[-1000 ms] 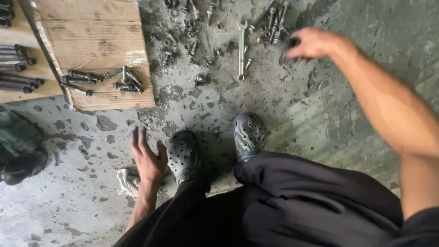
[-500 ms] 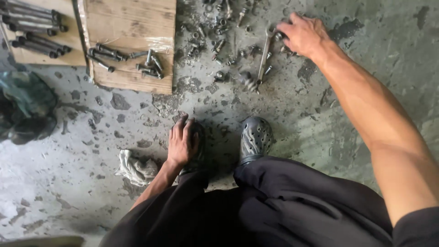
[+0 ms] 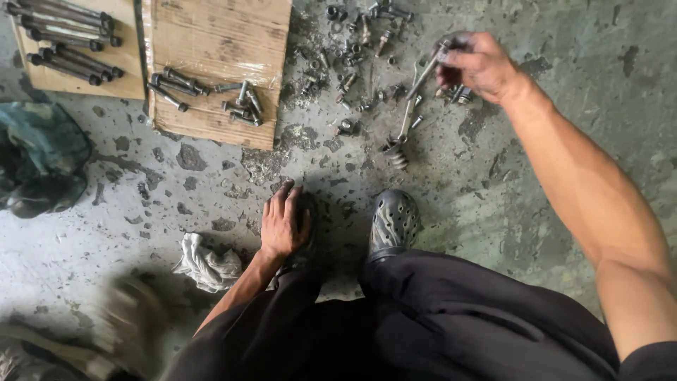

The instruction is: Inspecting and sorting various bolts and small mechanical components on the floor of a garage.

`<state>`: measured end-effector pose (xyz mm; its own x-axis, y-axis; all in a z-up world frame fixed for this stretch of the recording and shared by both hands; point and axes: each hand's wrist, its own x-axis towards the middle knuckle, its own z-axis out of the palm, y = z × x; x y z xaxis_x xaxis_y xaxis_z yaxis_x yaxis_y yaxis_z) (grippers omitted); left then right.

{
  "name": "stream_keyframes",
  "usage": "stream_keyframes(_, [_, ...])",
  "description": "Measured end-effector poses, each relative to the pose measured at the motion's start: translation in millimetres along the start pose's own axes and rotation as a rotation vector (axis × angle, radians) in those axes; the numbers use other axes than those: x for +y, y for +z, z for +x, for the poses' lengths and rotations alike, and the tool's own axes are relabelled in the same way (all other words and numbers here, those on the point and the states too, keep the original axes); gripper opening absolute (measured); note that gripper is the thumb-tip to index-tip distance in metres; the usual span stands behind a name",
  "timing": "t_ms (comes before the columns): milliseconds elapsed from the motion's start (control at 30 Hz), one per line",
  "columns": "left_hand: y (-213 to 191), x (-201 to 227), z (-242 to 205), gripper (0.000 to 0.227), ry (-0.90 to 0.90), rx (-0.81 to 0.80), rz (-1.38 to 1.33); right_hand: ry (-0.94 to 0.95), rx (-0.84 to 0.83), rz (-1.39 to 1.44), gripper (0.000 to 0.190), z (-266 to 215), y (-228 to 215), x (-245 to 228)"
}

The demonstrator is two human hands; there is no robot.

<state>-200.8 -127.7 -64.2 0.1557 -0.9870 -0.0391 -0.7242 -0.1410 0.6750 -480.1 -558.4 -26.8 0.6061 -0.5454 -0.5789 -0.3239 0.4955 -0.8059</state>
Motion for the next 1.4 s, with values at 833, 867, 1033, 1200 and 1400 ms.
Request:
stream_keyframes(833, [3,-4,-4,0.059,-0.036,-0.019,-0.011,-0.015,-0.34,0.011,0.028,-22,70,-28])
stream_keyframes(867, [3,-4,-4,0.059,-0.035,-0.02,-0.013,-0.014,-0.339,0.011,0.028,-22,70,-28])
stream_keyframes(1033, [3,-6,-4,0.058,-0.032,-0.031,-0.014,-0.009,-0.341,-0.007,0.029,-24,70,-28])
stream_keyframes(1200, [2,-4,-3,0.058,-0.038,-0.033,-0.016,-0.008,-0.332,-0.018,0.029,-23,69,-27])
stream_keyframes(1400, [2,-3,-1,0.056,-0.044,-0.021,-0.018,0.005,-0.328,-0.015,0.028,-21,71,-27])
